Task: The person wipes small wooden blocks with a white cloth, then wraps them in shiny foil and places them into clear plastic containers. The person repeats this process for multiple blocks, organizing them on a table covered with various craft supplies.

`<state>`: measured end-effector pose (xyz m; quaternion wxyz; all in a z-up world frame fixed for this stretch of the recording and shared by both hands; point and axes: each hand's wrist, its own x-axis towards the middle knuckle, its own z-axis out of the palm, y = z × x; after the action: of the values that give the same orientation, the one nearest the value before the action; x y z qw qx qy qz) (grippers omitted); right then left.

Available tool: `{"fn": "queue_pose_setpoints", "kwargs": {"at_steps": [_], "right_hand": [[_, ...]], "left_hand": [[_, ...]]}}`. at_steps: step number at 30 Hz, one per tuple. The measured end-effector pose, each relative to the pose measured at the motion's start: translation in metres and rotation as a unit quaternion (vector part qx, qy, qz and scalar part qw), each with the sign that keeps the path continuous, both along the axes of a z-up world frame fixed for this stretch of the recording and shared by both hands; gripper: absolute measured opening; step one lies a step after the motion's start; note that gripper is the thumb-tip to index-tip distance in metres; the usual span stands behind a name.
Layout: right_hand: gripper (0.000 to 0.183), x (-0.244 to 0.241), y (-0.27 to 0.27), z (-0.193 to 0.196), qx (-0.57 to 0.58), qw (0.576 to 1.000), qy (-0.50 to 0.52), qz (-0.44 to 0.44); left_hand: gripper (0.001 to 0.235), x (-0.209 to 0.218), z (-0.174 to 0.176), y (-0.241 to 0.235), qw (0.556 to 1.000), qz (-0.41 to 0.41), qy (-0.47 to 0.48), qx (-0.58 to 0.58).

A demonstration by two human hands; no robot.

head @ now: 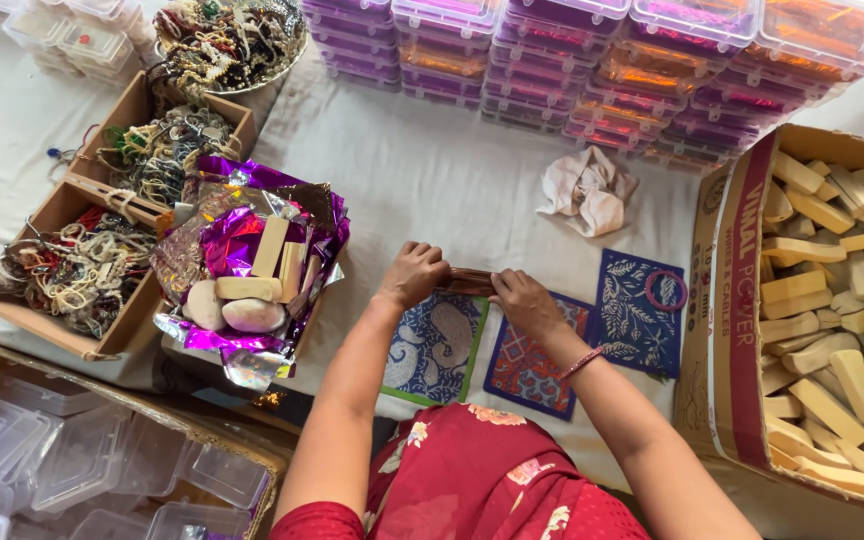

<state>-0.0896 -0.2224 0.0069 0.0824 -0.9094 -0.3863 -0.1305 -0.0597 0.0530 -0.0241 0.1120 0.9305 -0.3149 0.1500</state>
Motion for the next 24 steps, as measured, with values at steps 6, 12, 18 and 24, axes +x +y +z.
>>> {"fn": "queue_pose_setpoints", "kwargs": {"at_steps": [6, 12, 18, 24], "right_hand": [[0.048, -0.004, 0.0, -0.009, -0.03, 0.999, -0.018, -0.008], [0.043, -0.013, 0.008, 0.011, -0.058, 0.995, -0.072, -0.039], [0.048, -0.018, 0.027, 0.001, 0.095, 0.994, -0.031, -0.045], [0.044, -0.009, 0.028, -0.024, 0.073, 0.994, 0.029, -0.079]], "left_hand": [[0.048, -0.035, 0.068, -0.024, 0.992, -0.036, -0.039, -0.114], [0.04, -0.038, -0.011, -0.049, 0.998, 0.021, -0.053, 0.011], [0.037, -0.044, -0.005, -0.056, 0.997, 0.045, -0.067, 0.004], [0.033, -0.039, -0.012, -0.06, 0.991, 0.085, -0.085, -0.051]]}}
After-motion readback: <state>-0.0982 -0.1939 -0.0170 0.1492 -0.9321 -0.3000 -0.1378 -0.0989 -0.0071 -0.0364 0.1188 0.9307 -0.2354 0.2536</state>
